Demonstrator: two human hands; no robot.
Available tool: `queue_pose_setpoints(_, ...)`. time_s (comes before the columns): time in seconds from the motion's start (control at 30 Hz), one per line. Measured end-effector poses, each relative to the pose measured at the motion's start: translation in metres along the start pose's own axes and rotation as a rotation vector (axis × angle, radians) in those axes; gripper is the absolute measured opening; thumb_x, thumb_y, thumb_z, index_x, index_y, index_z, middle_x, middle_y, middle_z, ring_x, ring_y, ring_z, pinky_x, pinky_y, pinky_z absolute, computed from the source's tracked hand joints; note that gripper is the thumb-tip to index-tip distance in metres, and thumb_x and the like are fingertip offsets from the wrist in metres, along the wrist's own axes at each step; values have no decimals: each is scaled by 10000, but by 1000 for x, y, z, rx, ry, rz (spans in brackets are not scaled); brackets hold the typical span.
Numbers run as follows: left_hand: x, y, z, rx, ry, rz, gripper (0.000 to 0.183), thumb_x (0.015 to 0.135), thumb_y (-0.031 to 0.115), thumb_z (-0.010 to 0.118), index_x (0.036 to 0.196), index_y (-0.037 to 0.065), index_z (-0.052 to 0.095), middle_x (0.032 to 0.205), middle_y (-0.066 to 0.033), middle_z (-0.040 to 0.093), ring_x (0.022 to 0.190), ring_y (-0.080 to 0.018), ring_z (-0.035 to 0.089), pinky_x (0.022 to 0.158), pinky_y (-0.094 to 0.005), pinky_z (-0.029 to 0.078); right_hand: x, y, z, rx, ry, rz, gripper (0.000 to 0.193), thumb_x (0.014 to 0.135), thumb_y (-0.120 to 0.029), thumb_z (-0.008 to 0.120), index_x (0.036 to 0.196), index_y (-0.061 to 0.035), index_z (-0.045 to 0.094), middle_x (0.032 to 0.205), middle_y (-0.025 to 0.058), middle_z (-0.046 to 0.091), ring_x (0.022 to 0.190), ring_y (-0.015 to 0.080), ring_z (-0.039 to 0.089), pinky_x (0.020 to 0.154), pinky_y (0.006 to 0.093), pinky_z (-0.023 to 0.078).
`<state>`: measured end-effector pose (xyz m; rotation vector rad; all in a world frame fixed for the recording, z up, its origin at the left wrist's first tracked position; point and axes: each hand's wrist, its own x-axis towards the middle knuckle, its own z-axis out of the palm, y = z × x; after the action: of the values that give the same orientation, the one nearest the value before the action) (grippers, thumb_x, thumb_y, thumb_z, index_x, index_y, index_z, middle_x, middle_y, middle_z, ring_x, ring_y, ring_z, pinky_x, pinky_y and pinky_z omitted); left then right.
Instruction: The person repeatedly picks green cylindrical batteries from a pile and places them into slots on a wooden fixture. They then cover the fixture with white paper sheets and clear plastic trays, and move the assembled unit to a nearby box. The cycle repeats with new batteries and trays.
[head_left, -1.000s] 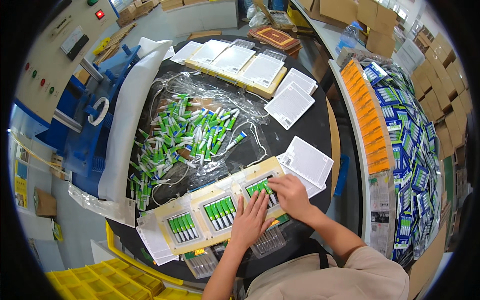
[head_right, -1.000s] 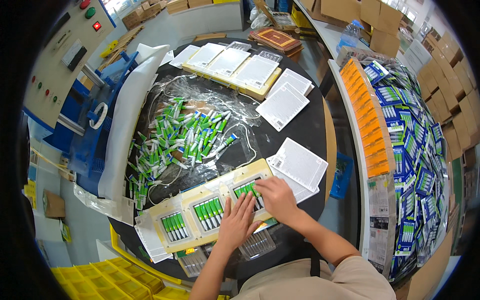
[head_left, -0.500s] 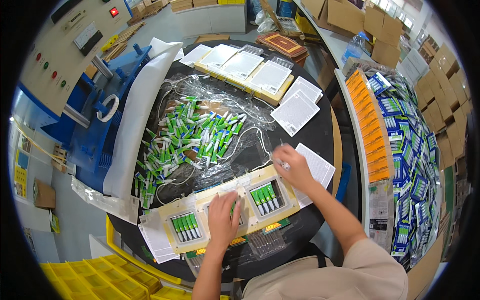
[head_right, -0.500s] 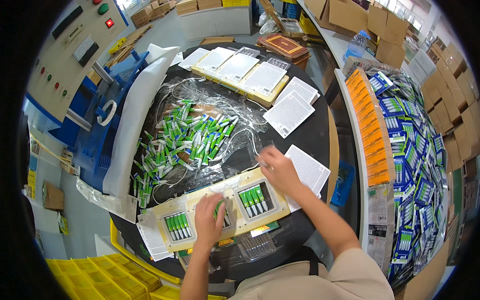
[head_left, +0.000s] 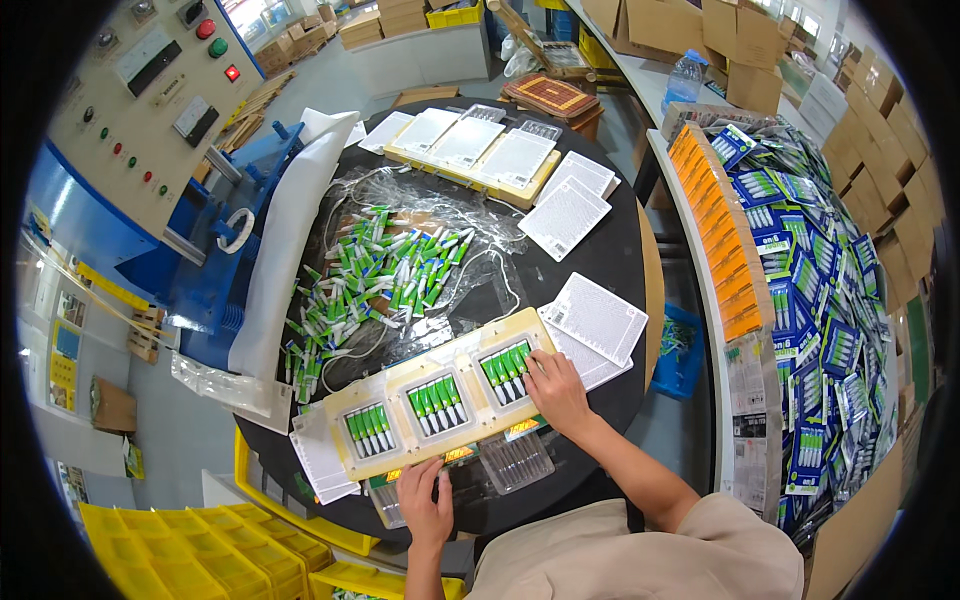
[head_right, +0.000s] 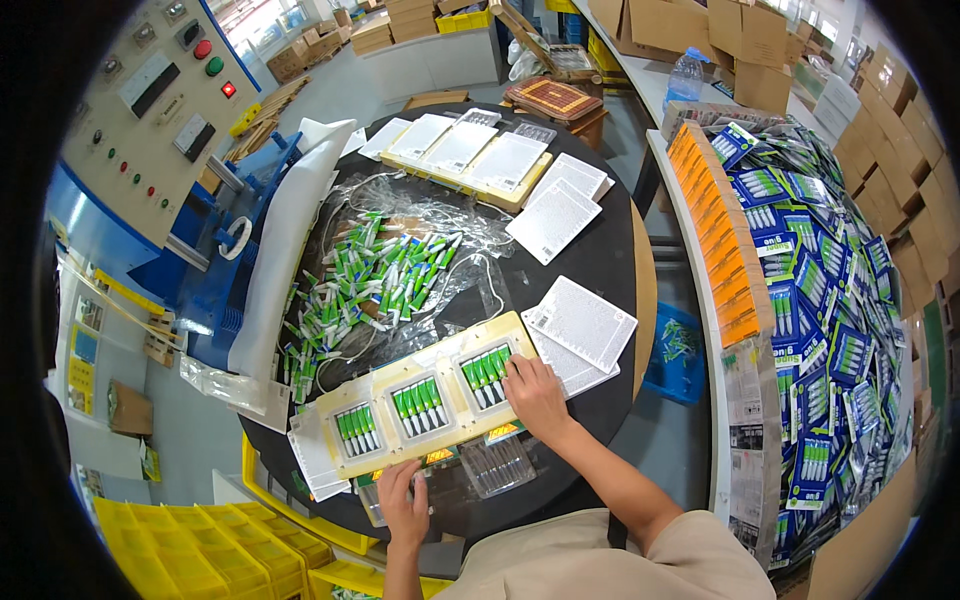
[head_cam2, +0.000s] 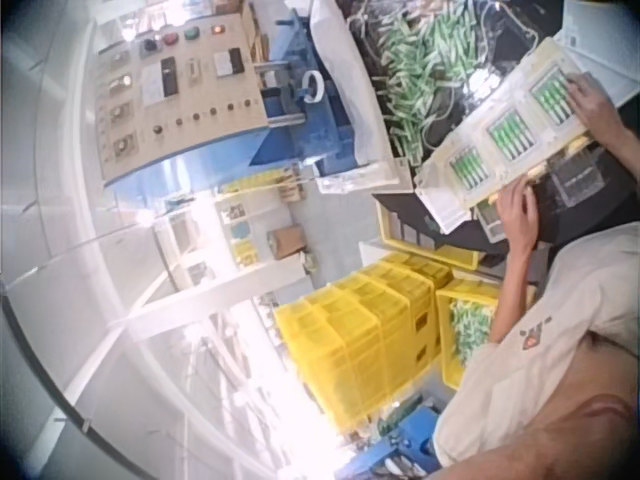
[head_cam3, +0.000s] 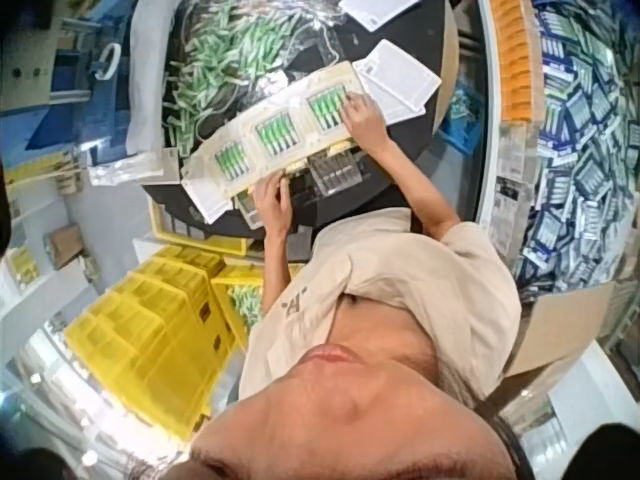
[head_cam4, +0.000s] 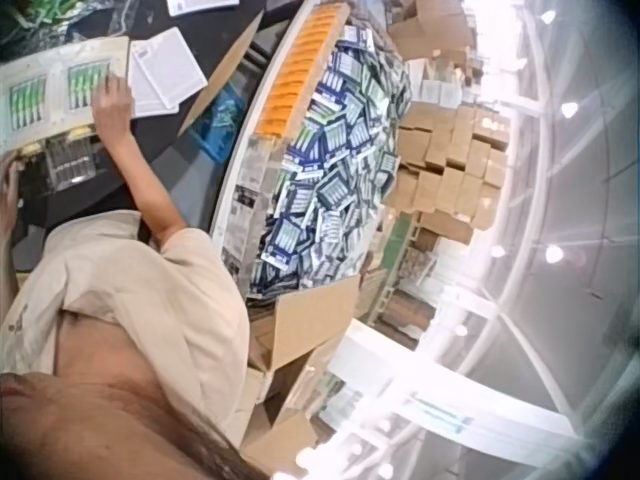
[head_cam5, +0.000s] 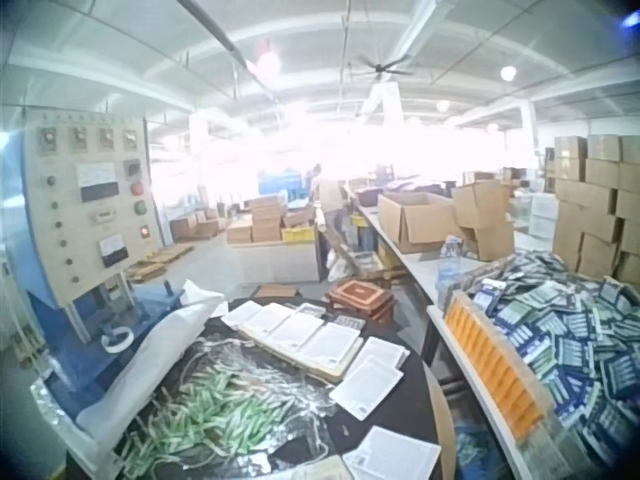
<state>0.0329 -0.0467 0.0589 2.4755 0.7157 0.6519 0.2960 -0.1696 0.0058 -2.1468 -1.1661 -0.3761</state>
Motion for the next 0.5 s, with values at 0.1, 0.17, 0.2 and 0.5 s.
queue_pose_setpoints(0.1, -26, -5, -13, 79, 6, -31, 216, 904, 80, 693, 1114, 31, 697, 1152, -116, 699, 1114, -320, 635, 1087, -504, 430, 5, 13, -27, -75, -2, -44, 316, 889, -113, 648, 1189, -27, 694, 1219, 153, 676, 1106, 327, 627, 943, 482, 483)
queue_pose_setpoints(0.17, -44, -15, -29, 206, 20, -34, 277, 888, 95, 718, 1153, 27, 674, 1198, -126, 682, 1135, -332, 627, 1098, -515, 415, 8, 50, -57, -198, -69, 8, 426, 884, -67, 604, 1308, -74, 653, 1279, 157, 658, 1192, 336, 607, 1047, 480, 442)
queue_pose_setpoints(0.2, -53, -23, -38, 264, 22, -50, 309, 880, 100, 728, 1172, 25, 664, 1213, -130, 677, 1146, -335, 623, 1103, -520, 409, 8, 74, -74, -356, -215, 20, 527, 848, -26, 616, 1371, -84, 612, 1395, 167, 586, 1302, 351, 542, 1121, 512, 387)
queue_pose_setpoints(0.5, -89, -102, -54, 660, -378, 147, 611, 850, 294, 748, 1359, 0, 582, 1495, -130, 530, 1439, -290, 443, 1220, -579, 249, -19, 151, -100, -563, -562, -258, 481, 969, -134, 504, 1442, -49, 531, 1502, 133, 531, 1387, 256, 510, 1210, 508, 315)
